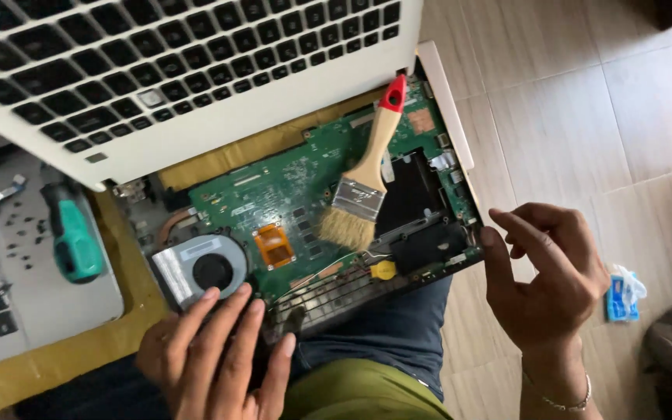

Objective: Cleaning the internal motherboard and fan of a laptop with a brush, then reconnecting internal cables and components.

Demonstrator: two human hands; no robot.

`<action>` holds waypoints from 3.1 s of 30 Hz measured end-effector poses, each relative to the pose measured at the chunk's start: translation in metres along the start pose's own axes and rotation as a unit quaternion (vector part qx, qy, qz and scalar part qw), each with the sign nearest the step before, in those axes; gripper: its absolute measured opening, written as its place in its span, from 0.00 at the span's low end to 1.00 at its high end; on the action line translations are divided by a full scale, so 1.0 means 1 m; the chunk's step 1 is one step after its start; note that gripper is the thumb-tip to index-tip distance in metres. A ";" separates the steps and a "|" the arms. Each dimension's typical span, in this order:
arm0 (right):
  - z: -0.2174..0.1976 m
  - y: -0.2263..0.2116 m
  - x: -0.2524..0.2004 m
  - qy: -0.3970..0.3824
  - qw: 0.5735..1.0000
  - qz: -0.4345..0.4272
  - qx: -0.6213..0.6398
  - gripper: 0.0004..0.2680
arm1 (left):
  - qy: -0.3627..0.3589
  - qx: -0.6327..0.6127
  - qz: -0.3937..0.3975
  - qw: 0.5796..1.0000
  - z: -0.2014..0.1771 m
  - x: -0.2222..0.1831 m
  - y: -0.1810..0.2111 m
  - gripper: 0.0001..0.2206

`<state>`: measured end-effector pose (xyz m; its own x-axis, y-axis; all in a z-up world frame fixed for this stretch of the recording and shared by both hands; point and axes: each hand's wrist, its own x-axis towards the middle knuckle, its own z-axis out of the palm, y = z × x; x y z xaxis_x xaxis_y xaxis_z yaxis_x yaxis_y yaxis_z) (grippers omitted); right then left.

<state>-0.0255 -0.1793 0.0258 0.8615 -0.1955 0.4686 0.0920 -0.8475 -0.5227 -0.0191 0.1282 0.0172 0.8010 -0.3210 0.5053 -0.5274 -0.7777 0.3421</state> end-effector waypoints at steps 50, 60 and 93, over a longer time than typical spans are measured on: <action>0.084 -0.159 -0.024 -0.223 0.950 -0.215 -0.027 0.03 | -0.079 -0.707 -0.438 0.549 -0.004 -0.068 -0.061 0.12; 0.045 -0.142 -0.008 -0.223 0.964 -0.042 0.135 0.05 | -0.082 -0.615 -0.523 0.585 -0.003 -0.067 -0.056 0.09; 0.048 -0.127 -0.018 -0.153 0.973 -0.173 -0.002 0.03 | -0.080 -0.335 -0.504 0.792 -0.019 -0.047 -0.064 0.16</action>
<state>-0.0286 -0.0445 0.0489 0.8877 0.2572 0.3817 0.4013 -0.8388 -0.3679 -0.0281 0.2029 -0.0133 0.9087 0.1740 -0.3795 0.4128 -0.2382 0.8791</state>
